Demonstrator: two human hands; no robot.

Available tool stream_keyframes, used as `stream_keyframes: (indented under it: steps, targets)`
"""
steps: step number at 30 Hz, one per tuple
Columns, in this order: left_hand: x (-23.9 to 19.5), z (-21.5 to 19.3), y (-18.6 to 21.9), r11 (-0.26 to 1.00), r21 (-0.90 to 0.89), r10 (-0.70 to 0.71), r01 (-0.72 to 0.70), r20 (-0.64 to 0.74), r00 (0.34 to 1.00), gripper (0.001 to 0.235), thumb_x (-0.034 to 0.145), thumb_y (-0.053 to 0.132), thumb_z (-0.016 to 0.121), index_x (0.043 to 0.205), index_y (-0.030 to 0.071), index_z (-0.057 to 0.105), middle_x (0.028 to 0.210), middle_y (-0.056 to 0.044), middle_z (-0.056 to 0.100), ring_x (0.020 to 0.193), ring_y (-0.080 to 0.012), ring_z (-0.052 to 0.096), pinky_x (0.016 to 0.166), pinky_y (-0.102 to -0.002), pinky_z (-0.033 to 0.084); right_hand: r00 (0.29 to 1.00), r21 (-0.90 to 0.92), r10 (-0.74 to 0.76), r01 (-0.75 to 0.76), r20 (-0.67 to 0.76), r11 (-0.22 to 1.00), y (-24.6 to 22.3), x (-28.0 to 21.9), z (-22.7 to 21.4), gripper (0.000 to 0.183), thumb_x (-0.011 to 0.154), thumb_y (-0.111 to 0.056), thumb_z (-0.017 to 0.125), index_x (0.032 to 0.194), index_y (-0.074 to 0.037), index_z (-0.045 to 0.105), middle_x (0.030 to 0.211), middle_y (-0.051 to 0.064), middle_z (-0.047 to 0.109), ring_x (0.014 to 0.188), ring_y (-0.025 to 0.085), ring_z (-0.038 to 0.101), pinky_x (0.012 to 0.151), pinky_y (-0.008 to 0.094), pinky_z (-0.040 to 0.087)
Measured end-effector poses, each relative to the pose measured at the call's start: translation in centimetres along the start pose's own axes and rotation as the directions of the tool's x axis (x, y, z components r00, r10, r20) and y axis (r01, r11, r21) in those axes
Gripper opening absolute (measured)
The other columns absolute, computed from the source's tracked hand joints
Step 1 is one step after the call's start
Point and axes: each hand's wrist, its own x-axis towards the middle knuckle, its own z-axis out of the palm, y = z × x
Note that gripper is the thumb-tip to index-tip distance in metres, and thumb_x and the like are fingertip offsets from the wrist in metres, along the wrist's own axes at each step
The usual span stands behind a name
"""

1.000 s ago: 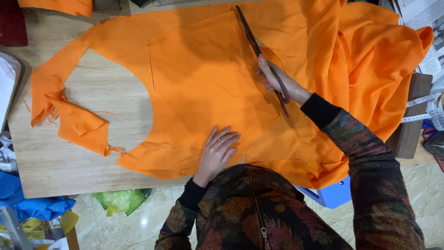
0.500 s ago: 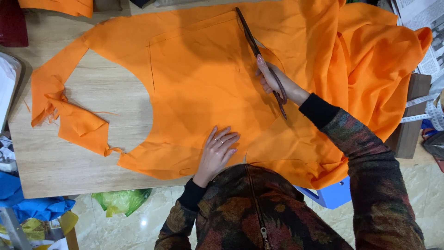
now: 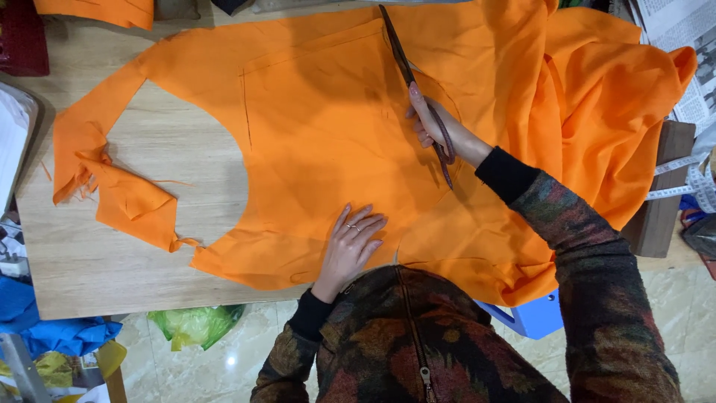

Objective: Smoothing and cutting orange fabric along a marked pattern using tailor scissors.

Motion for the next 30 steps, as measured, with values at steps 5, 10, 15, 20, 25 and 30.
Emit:
stream_keyframes:
  steps: [5, 10, 15, 20, 25, 30]
  targets:
    - [0.1, -0.1, 0.0, 1.0, 0.0, 0.007, -0.007, 0.003, 1.0, 0.04, 0.106, 0.043, 0.05, 0.128, 0.016, 0.07, 0.128, -0.004, 0.071, 0.137, -0.0252, 0.055, 0.124, -0.05, 0.022, 1.0, 0.022, -0.024, 0.023, 0.02, 0.999, -0.3, -0.1, 0.3, 0.081, 0.095, -0.083, 0.033, 0.104, -0.004, 0.049, 0.062, -0.009, 0.028, 0.048, 0.004, 0.036, 0.044, 0.018, 0.038]
    - [0.2, -0.2, 0.2, 1.0, 0.011, 0.004, -0.004, -0.009, 1.0, 0.039, 0.106, 0.042, 0.052, 0.127, 0.015, 0.071, 0.127, -0.004, 0.072, 0.136, -0.0253, 0.055, 0.124, -0.051, 0.022, 0.999, 0.06, -0.028, 0.027, 0.015, 0.998, -0.5, -0.3, 0.6, 0.079, 0.095, -0.082, 0.033, 0.102, -0.005, 0.048, 0.061, -0.009, 0.027, 0.046, 0.004, 0.035, 0.043, 0.018, 0.036]
    - [0.1, 0.0, 0.2, 1.0, 0.007, 0.002, -0.002, -0.024, 1.0, 0.039, 0.106, 0.042, 0.052, 0.126, 0.015, 0.071, 0.127, -0.003, 0.072, 0.136, -0.0248, 0.055, 0.124, -0.05, 0.022, 0.999, 0.078, -0.027, 0.026, 0.019, 0.997, -0.6, -0.2, 0.5, 0.079, 0.095, -0.083, 0.033, 0.099, -0.006, 0.048, 0.059, -0.009, 0.026, 0.045, 0.003, 0.033, 0.042, 0.018, 0.034]
    - [0.1, 0.0, 0.2, 1.0, 0.007, 0.005, -0.005, -0.024, 1.0, 0.039, 0.105, 0.042, 0.052, 0.127, 0.015, 0.071, 0.127, -0.004, 0.072, 0.137, -0.0249, 0.055, 0.124, -0.05, 0.022, 0.984, 0.284, 0.048, -0.096, 0.171, 0.954, 1.6, 1.9, -0.8, 0.061, 0.101, -0.068, 0.037, 0.102, -0.008, 0.045, 0.058, -0.011, 0.023, 0.044, 0.0, 0.031, 0.039, 0.019, 0.03]
    - [0.0, 0.1, 0.1, 1.0, 0.013, 0.004, -0.004, -0.022, 1.0, 0.039, 0.105, 0.042, 0.052, 0.127, 0.015, 0.072, 0.126, -0.004, 0.072, 0.136, -0.025, 0.055, 0.124, -0.05, 0.022, 0.996, 0.2, 0.008, -0.026, 0.086, 0.979, 1.3, 1.8, -0.5, 0.068, 0.099, -0.075, 0.037, 0.102, -0.008, 0.046, 0.061, -0.01, 0.022, 0.044, 0.004, 0.031, 0.041, 0.02, 0.032]
    - [0.1, 0.0, 0.4, 1.0, 0.014, -0.001, 0.001, -0.028, 1.0, 0.039, 0.105, 0.042, 0.052, 0.127, 0.015, 0.072, 0.126, -0.004, 0.072, 0.136, -0.0249, 0.056, 0.124, -0.05, 0.022, 1.0, 0.112, 0.01, -0.012, 0.025, 0.994, 0.4, 1.2, -0.1, 0.079, 0.095, -0.082, 0.037, 0.105, -0.004, 0.048, 0.063, -0.007, 0.028, 0.045, 0.006, 0.035, 0.041, 0.021, 0.035]
